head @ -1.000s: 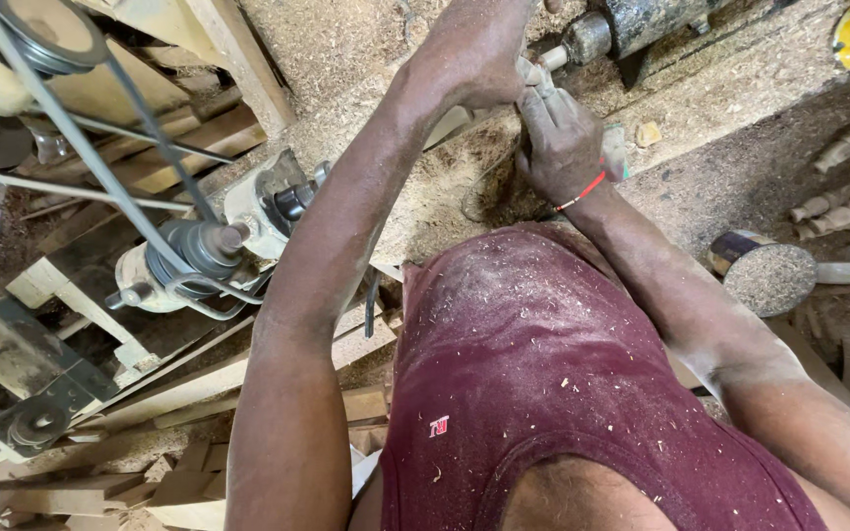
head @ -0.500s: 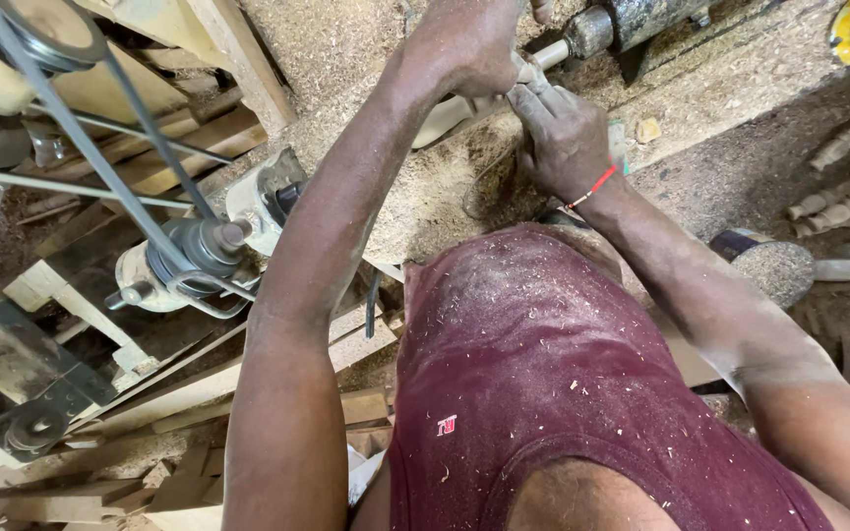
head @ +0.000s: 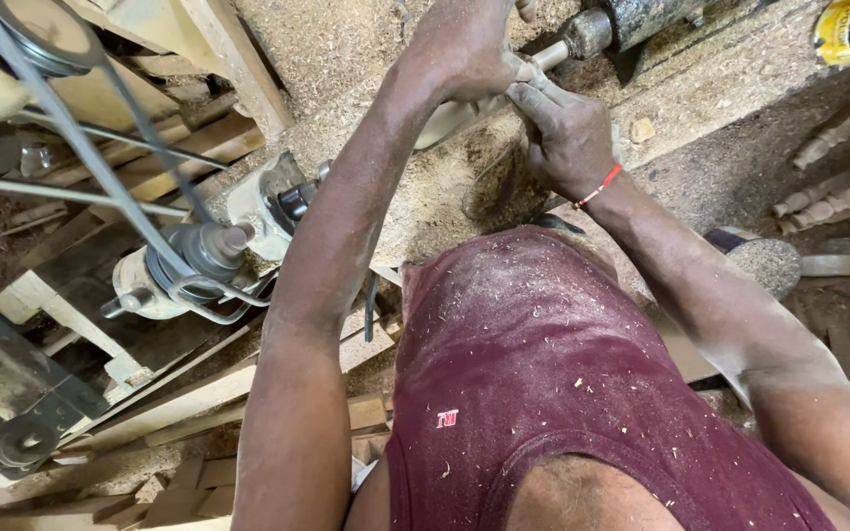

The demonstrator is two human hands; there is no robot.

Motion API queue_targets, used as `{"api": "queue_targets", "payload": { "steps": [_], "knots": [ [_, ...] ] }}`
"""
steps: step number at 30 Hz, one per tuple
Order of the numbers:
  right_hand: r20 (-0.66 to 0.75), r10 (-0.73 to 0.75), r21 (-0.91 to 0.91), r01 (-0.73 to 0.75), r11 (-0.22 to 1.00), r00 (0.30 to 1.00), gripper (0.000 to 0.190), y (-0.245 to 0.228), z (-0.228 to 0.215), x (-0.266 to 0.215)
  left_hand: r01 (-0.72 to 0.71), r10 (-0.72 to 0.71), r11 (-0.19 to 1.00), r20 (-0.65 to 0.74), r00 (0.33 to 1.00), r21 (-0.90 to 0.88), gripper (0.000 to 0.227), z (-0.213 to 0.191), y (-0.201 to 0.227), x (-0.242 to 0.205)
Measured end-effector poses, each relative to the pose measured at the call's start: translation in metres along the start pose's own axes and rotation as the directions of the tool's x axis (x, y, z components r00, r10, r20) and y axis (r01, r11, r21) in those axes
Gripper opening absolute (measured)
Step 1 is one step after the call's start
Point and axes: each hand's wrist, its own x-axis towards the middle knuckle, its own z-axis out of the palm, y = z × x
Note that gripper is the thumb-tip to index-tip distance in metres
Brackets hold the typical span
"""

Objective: The person holds a piece of sandpaper and rubs it against a rotating wooden spindle on a lathe, smoothing the surface and details of the wood.

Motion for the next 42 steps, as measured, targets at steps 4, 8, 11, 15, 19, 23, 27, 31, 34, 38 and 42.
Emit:
{"api": "queue_targets", "payload": {
  "steps": [4,8,11,15,19,23,27,31,34,38,42],
  "knots": [
    [0.073,0.092,0.021,-0.094,0.995,0.993,0.029,0.003,0.004,0.000,-0.009,0.009,1.000,-0.009,1.000,-0.007,0.072,0.003,0.000,-0.001],
    [0.045,0.073,0.049,-0.075,0.996,0.996,0.033,0.003,0.001,-0.001,-0.007,0.007,1.000,-0.009,1.000,-0.025,0.062,0.003,0.001,-0.003],
    [0.037,0.077,0.088,-0.080,0.993,0.996,0.031,0.001,0.000,-0.002,0.006,-0.006,1.000,0.007,1.000,-0.030,0.048,-0.002,0.005,-0.004],
    [0.040,0.104,0.115,-0.108,0.988,0.994,0.027,0.001,0.003,-0.001,0.036,-0.035,0.999,0.029,0.999,-0.030,0.045,-0.006,0.010,-0.007],
    [0.009,0.071,0.171,-0.072,0.983,0.997,0.026,-0.008,-0.005,0.004,0.034,-0.034,0.999,0.044,0.998,-0.014,0.041,-0.004,0.006,-0.007],
    [0.081,0.165,0.231,-0.180,0.956,0.983,0.035,-0.014,-0.009,0.007,-0.030,0.029,0.999,0.020,0.999,0.038,0.035,-0.001,0.003,-0.005],
    [0.046,0.135,0.198,-0.142,0.970,0.990,0.026,-0.010,-0.006,0.004,0.043,-0.044,0.999,0.046,0.998,0.011,0.035,-0.004,0.010,-0.006],
    [0.228,0.339,0.233,-0.389,0.891,0.913,0.024,-0.003,-0.003,0.004,0.061,-0.064,0.996,0.056,0.996,0.063,0.042,-0.011,0.023,-0.006],
    [0.261,0.391,0.525,-0.470,0.710,0.883,0.026,0.001,-0.005,0.004,0.220,-0.216,0.972,0.057,0.975,-0.082,0.041,-0.018,0.028,-0.008],
    [0.103,0.342,0.702,-0.312,0.640,0.934,0.026,0.012,-0.008,0.002,0.220,-0.219,0.972,-0.022,0.975,0.078,0.043,-0.019,0.009,-0.010],
    [-0.142,0.087,0.155,-0.064,0.986,0.986,0.026,0.021,-0.010,0.000,0.094,-0.096,0.995,-0.187,0.978,-0.024,0.037,-0.020,-0.008,-0.017]
  ]
}}
